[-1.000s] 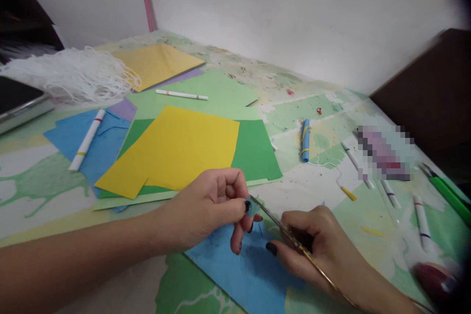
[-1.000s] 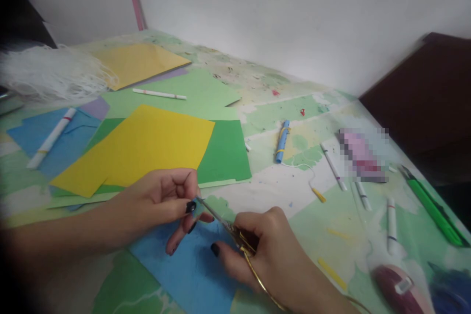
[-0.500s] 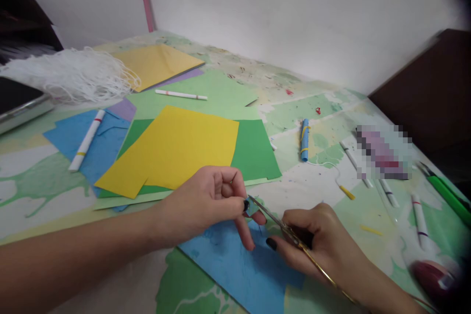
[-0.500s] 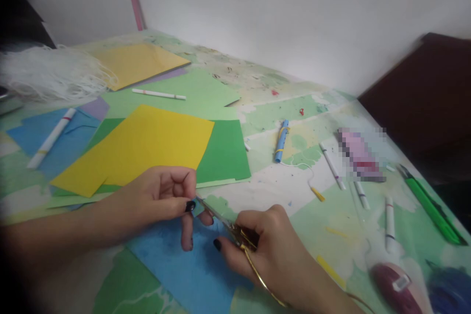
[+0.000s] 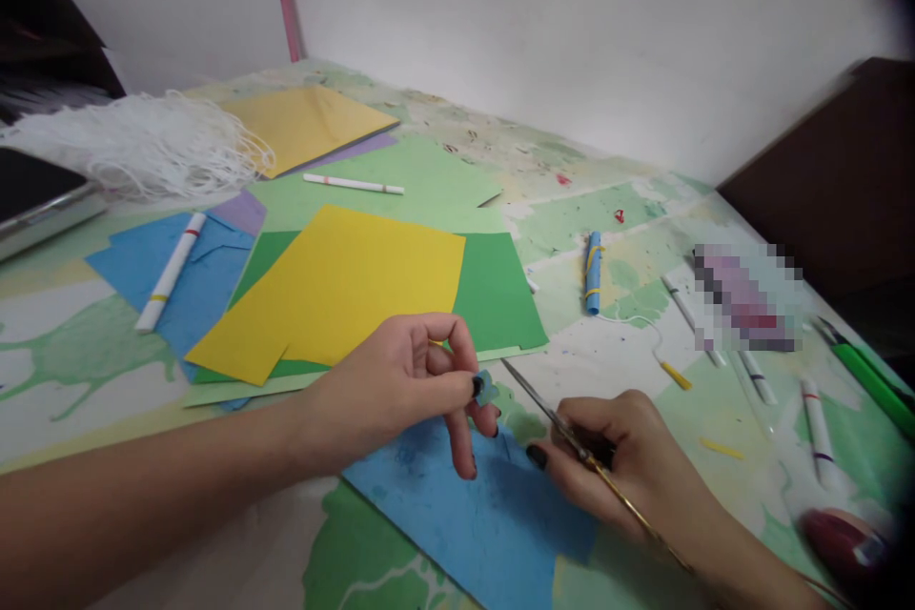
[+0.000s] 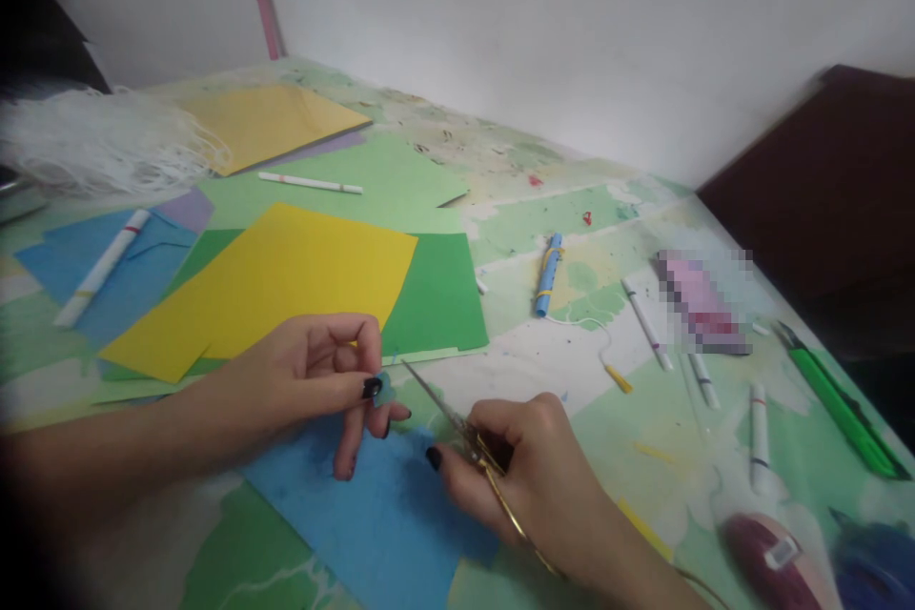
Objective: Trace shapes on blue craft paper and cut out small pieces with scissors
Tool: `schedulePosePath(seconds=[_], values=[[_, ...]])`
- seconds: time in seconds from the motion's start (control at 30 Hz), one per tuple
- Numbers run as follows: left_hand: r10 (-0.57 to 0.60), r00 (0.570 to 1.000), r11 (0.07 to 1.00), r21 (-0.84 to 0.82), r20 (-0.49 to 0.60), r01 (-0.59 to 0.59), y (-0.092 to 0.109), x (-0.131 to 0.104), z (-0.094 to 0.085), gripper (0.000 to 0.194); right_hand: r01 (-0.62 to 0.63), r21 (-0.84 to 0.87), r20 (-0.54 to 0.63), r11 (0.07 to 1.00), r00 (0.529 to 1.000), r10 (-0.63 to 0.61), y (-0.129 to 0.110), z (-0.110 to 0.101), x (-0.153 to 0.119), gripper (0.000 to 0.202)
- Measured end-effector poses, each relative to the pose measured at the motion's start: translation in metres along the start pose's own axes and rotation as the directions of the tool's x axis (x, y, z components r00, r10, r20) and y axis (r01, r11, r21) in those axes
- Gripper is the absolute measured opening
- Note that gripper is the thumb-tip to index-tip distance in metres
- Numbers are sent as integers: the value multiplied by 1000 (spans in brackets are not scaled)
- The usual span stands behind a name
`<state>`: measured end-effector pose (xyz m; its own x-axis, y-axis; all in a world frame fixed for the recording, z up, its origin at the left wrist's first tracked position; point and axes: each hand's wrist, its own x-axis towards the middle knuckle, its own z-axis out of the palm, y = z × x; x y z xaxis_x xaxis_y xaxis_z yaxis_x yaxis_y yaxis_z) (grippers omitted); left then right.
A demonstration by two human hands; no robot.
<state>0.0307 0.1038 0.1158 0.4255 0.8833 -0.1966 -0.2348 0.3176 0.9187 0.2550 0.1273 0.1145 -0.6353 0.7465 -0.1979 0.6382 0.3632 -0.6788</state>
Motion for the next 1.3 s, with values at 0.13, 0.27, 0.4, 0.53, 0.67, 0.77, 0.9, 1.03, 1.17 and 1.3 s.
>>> schedulePosePath(seconds=[0.13,0.27,0.4,0.53,0.67,0.77,0.9,1.03,1.17,1.3], values=[[-14,998,999,36,-62,16,1,1,-2,8,-21,42,33,999,999,19,0,-4,0,42],[-21,986,997,73,-166,33,5,1,-1,6,-43,90,87,995,996,35,0,-6,1,43],[-26,981,996,75,-192,41,7,1,1,6,-48,116,100,992,994,36,-1,-5,1,44],[-27,980,997,72,-195,42,5,1,3,6,-40,123,104,992,994,28,-2,-4,0,44],[-24,977,995,85,-213,43,5,2,2,6,-17,78,85,997,996,11,-3,-3,-1,44],[-25,978,995,94,-208,45,6,2,2,6,1,35,80,999,997,-4,-4,-2,-2,45],[-36,981,993,100,-192,56,6,0,1,7,2,6,71,1000,997,-2,-4,-2,-1,45],[-48,983,989,132,-177,72,5,0,0,6,10,-10,73,1000,997,-9,-3,-1,-1,46],[-54,985,986,150,-163,79,4,1,0,6,10,-1,63,1000,998,-10,-1,0,0,45],[-48,988,989,133,-147,68,3,1,1,6,18,9,63,1000,998,-18,0,1,1,45]])
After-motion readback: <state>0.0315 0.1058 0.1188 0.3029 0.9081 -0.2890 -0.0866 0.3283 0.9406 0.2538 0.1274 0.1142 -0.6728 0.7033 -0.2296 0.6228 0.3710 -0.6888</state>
